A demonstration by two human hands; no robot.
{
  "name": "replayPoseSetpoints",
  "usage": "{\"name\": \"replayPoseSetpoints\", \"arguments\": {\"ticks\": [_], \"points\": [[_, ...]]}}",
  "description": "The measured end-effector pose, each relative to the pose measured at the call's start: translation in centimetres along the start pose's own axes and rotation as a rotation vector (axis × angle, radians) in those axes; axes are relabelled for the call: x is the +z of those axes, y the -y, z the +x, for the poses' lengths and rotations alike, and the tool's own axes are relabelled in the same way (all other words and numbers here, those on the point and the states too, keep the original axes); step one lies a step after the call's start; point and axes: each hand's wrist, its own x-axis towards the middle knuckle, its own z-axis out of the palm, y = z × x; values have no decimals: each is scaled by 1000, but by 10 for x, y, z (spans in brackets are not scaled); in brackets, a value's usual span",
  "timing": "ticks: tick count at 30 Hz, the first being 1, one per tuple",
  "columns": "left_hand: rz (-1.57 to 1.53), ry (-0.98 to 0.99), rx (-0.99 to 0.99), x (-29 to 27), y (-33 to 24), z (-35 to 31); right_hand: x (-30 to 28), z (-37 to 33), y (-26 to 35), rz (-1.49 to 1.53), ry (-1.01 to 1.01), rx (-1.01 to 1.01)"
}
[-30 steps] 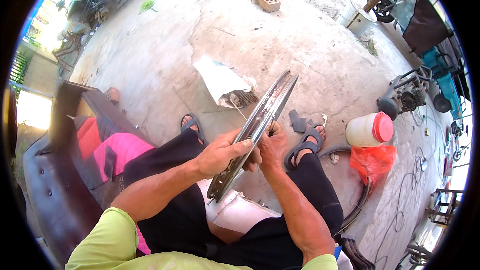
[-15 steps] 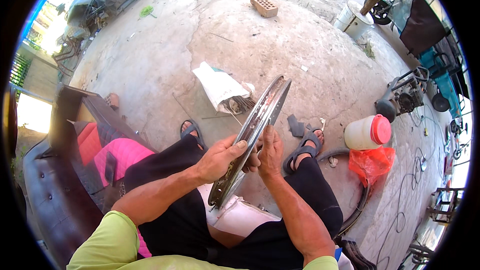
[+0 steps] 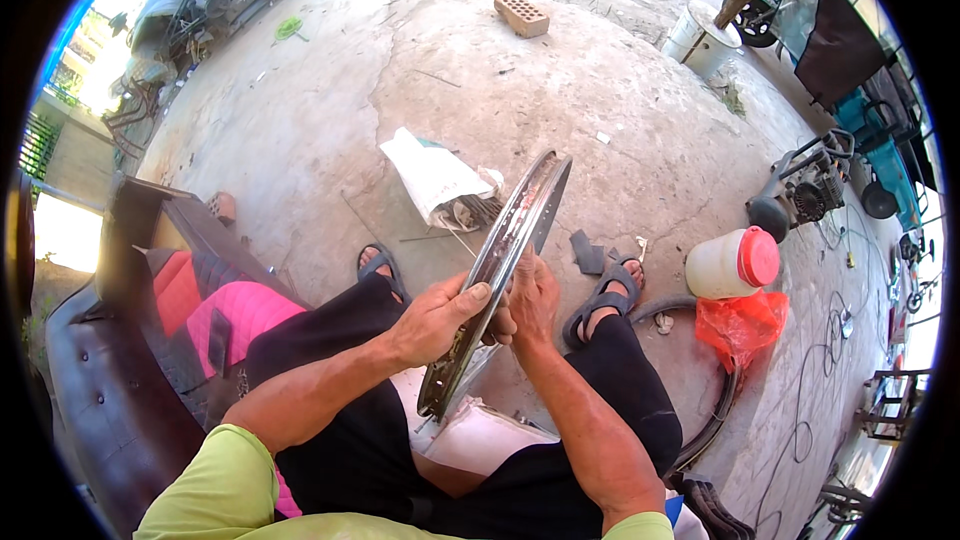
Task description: The person inserts metal spokes into a bicycle rim and secures them with small nuts. They repeatedly pick up spokes and nuts from a nearby surface, thread the spokes through the rim holes, and tighten the nuts by hand.
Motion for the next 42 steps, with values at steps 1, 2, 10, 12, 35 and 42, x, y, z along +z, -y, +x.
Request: {"name": "replayPoseSetpoints", "arguments": {"ticks": [1, 2, 10, 12, 35, 42], "points": [[2, -4, 5, 0, 0, 0, 2, 0, 1, 8, 15, 13], [4, -7, 10, -1, 0, 0, 3, -1, 3, 3, 11, 9], [81, -1, 28, 2, 4, -1, 0, -4, -3, 13, 64, -75], [84, -9, 31, 3, 5, -2, 3, -7, -2, 54, 47, -73], [44, 6, 33, 0, 9, -2, 3, -9, -5, 113, 16, -76], [70, 65, 59, 5, 7, -2, -2, -1, -15, 191, 85, -238]]}}
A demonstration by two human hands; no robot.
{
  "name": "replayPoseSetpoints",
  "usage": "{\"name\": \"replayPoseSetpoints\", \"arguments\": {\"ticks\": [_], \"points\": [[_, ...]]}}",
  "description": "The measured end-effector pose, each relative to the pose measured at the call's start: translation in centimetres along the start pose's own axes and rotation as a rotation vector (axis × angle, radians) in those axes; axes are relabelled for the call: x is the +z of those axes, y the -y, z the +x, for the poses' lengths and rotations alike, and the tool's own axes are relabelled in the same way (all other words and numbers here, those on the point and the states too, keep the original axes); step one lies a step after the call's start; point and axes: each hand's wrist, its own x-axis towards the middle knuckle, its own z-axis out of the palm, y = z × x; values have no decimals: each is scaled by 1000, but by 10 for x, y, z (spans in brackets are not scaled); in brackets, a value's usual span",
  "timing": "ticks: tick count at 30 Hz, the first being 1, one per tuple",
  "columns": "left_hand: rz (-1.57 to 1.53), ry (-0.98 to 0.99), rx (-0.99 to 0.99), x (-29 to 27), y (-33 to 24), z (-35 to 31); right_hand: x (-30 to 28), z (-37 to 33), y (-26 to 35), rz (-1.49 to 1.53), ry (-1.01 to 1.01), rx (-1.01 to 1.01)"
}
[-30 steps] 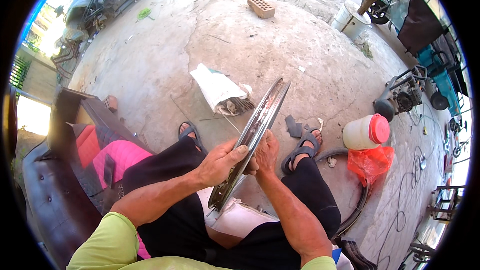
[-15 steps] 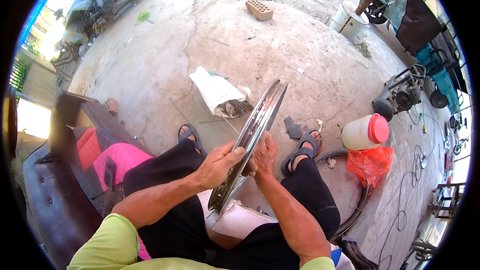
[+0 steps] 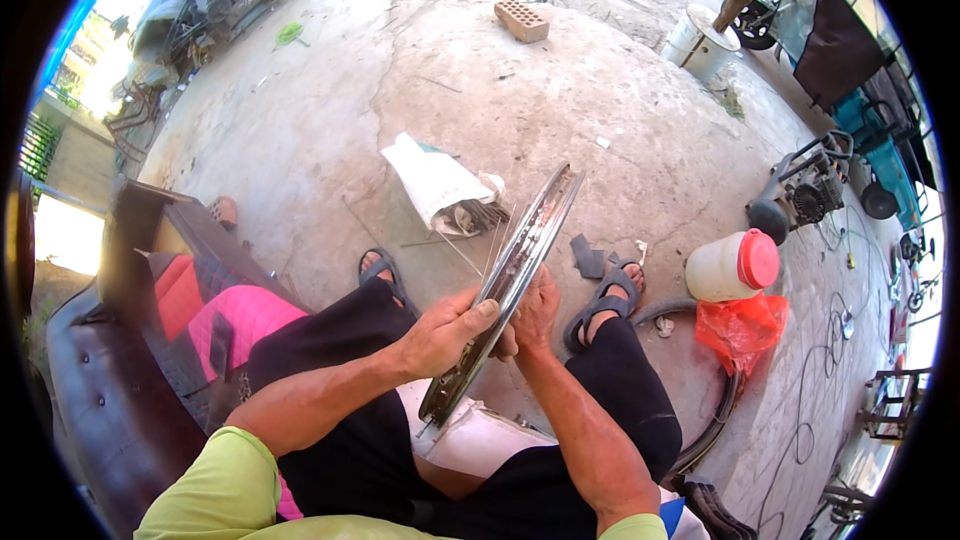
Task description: The person inserts metal spokes into a bicycle rim and secures them with small nuts. They repeatedly pick up spokes and nuts from a nearby surface, thread the spokes through the rim holes, and tighten the nuts by hand.
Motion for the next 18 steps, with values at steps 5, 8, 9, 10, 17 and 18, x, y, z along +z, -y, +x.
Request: {"name": "replayPoseSetpoints", "arguments": {"ticks": [5, 8, 9, 10, 17, 18], "points": [[16, -34, 26, 0, 7, -3, 5, 0, 7, -92, -2, -72], [3, -40, 1, 3, 6, -6, 6, 0, 9, -10, -21, -27], [-11, -41, -14, 4, 5, -7, 5, 0, 9, -42, -33, -29], [-9, -40, -21, 4, 5, -7, 4, -1, 11, -76, -46, -31], [92, -57, 0, 6, 8, -7, 6, -3, 17, -89, -66, -73], [128, -68, 17, 5, 9, -8, 7, -2, 18, -85, -65, -66]]}}
